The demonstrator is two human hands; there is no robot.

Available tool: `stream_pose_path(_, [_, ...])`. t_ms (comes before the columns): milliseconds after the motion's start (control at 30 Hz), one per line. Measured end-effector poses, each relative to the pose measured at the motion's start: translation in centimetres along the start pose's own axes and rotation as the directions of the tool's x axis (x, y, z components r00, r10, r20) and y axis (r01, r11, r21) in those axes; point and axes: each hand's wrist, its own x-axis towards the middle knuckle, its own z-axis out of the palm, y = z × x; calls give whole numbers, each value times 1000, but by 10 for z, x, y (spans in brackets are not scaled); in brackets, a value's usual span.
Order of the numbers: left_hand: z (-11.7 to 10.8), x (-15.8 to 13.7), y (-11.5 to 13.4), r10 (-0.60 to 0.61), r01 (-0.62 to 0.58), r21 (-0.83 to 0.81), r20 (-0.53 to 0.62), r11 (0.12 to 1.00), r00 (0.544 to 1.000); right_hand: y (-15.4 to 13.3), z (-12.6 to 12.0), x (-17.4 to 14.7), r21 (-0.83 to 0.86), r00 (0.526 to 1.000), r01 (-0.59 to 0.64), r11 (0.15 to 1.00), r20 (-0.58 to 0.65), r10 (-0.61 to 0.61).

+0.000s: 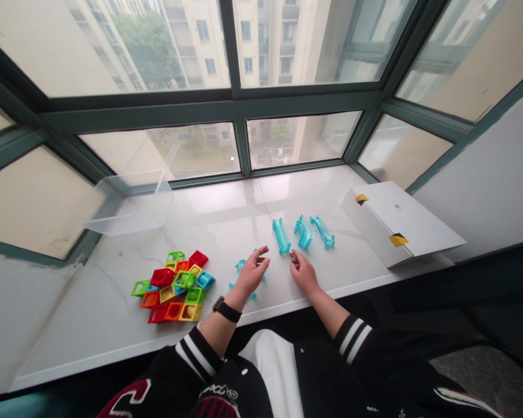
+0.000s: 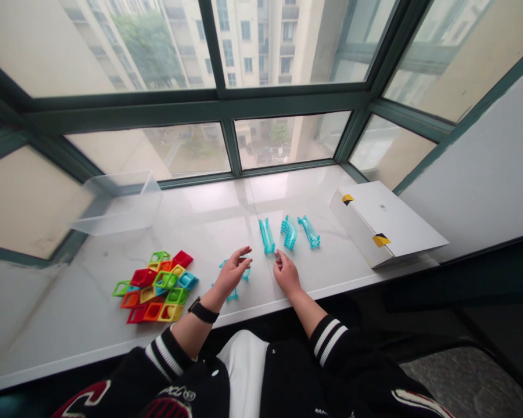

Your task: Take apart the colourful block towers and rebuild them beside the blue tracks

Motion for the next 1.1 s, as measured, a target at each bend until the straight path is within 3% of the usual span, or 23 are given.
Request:
stream_pose_path(167, [-70, -49, -6, 226, -187, 230, -161, 955, 961, 5, -2, -14, -25, 987, 161, 987, -2, -161])
stream_pose_path(267, [-91, -85, -23, 382, -243, 490, -207, 837, 901, 5, -2, -13, -80, 977, 212, 974, 13, -211])
stream_pose_path(333, [-93, -105, -38, 440, -261, 602, -170, 755, 881, 5, 0, -12, -131, 967, 253, 959, 24, -252])
stream_pose_path(433, [-85, -119, -60, 425, -245, 680, -108, 691, 899, 6, 2, -11, -198, 951, 310, 930, 46, -307])
stream_pose_path(567, [-78, -112, -81, 397, -192, 738, -111, 647, 911, 8, 3, -12, -230, 939, 342, 911, 69, -336])
stream_pose_path(700, [-80, -105, -90, 391, -215, 743, -69, 634, 918, 10, 3, -13, -240, 935, 353, 904, 68, -347])
stream_pose_path(867, [-84, -107, -92, 399, -229, 706, -83, 671, 913, 11, 4, -12, -252, 933, 360, 898, 70, -354])
stream_pose_path(1100, [-85, -113, -79, 339, -213, 499, -176, 840, 924, 10, 2, -12, -241, 935, 355, 903, 90, -343])
